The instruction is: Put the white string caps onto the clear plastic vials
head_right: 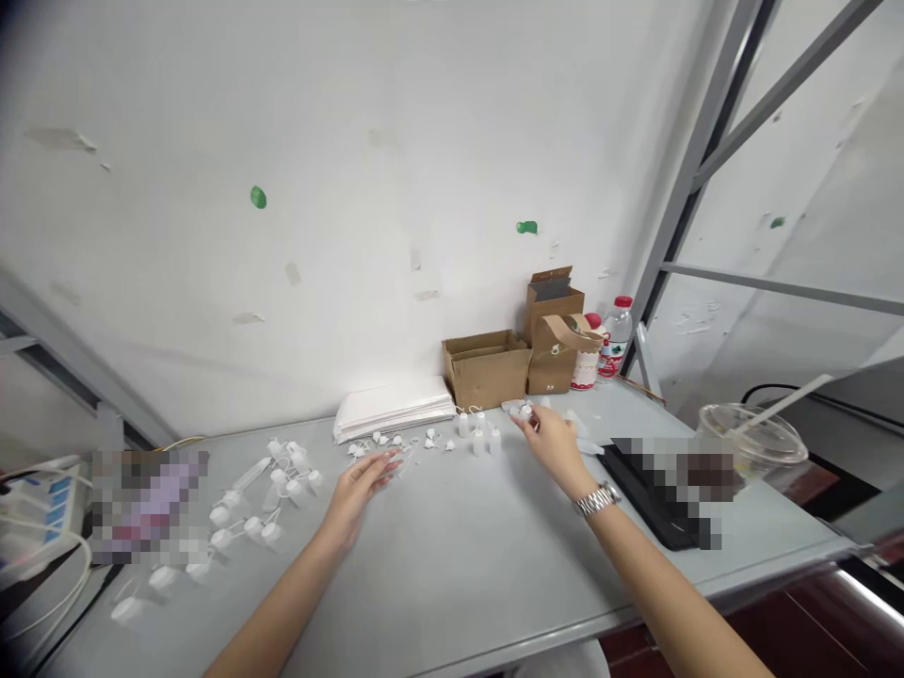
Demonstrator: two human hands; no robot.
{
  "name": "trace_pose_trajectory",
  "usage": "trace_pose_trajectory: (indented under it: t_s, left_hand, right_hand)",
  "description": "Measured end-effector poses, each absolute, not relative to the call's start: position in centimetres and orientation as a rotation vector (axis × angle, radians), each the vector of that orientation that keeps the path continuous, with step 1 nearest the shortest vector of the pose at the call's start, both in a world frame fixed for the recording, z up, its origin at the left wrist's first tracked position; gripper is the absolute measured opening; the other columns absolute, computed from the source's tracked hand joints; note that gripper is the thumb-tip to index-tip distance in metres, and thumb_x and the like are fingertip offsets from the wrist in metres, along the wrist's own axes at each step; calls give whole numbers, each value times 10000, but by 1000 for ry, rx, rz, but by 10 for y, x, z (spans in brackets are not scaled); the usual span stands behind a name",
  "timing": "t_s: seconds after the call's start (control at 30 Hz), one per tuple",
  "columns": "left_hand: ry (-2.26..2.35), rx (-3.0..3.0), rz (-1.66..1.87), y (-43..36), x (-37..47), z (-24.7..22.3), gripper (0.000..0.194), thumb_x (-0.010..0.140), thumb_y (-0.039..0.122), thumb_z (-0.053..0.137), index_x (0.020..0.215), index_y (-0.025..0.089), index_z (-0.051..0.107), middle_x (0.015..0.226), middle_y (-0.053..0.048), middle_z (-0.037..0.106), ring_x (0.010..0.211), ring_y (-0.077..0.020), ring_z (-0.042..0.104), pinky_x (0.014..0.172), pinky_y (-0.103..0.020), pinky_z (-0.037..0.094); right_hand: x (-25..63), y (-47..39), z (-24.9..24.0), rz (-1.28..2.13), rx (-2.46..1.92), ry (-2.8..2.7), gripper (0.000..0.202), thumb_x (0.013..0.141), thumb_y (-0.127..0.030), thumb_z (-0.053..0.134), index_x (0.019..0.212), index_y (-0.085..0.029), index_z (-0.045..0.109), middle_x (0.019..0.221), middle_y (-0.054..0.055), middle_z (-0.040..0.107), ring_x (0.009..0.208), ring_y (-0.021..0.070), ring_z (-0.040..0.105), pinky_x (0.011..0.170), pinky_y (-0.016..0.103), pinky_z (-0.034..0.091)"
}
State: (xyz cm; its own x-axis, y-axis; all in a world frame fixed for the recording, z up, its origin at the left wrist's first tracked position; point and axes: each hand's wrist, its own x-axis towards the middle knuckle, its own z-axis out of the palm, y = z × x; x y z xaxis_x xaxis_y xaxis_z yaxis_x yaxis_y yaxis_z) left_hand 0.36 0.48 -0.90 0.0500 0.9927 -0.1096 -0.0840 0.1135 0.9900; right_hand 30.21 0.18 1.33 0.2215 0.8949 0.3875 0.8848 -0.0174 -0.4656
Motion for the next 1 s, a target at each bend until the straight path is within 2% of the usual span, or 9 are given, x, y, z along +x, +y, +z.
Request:
trace_pose_trajectory:
  t_s: [0.13,0.33,0.43,0.5,0.57,0.63,0.73,0.83,1.0]
  left_hand:
    - [1188,1058,1149,6,3,-9,396,633,453,623,915,175,649,1127,-103,607,991,-235,575,803,-312,416]
    - [1197,992,1192,9,1,-8,399,603,447,640,900,179,636,1107,-102,614,950,-224,592,776,-303,410]
    - [1191,993,1181,9,0,-8,403,620,444,628,926,182,622,1113,-101,608,955,-220,587,787,-305,402]
    - [1196,1010,1171,9,-1,-8,410,633,445,616,945,180,612,1118,-103,601,960,-223,582,790,-309,400]
    - [1226,1048,1167,9,-1,-8,420,648,451,597,965,176,600,1101,-105,604,945,-224,584,786,-316,403]
    - [1279,1125,1166,9,-1,-9,427,671,455,567,988,169,586,1048,-102,616,905,-216,592,780,-321,410]
    - [1406,1366,1169,8,-1,-15,400,710,435,521,1012,176,574,988,-85,608,847,-198,590,766,-328,429]
    - [1528,1769,1139,7,0,-23,311,748,362,482,992,202,590,1002,-77,570,887,-206,562,808,-360,425]
    - [1483,2279,917,5,1,-30,296,789,273,443,1049,228,577,1041,-72,571,1016,-225,499,906,-399,374]
  right_hand:
    - [306,26,-8,182,-2038,-1772,220,779,-348,493,636,-182,503,652,28,630,647,190,562,617,282,279]
    - [297,31,-20,212,-2047,-1792,165,769,-302,491,709,-173,573,701,45,660,754,229,593,690,317,295]
    - [302,27,-13,238,-2051,-1790,203,763,-283,500,906,-175,597,738,43,676,762,229,604,696,316,320]
    - [312,21,-7,245,-2057,-1776,319,765,-271,498,1063,-170,551,777,52,681,755,223,608,682,306,343]
    - [327,11,-2,220,-2059,-1764,363,782,-261,466,1127,-160,520,825,68,673,746,210,607,665,291,369]
    - [346,-1,0,109,-2051,-1803,333,801,-235,420,1101,-161,543,856,78,659,749,201,602,665,286,386]
    - [369,-21,-3,-260,-2033,-2019,309,786,-141,393,1015,-176,597,962,106,626,824,222,582,667,307,376]
    - [378,-36,-9,-508,-1867,-2305,409,708,19,366,953,-194,616,1013,96,610,852,209,557,681,311,345]
    - [367,-45,-8,-656,-1623,-2526,325,692,61,392,753,-173,608,842,88,625,773,193,534,673,306,317]
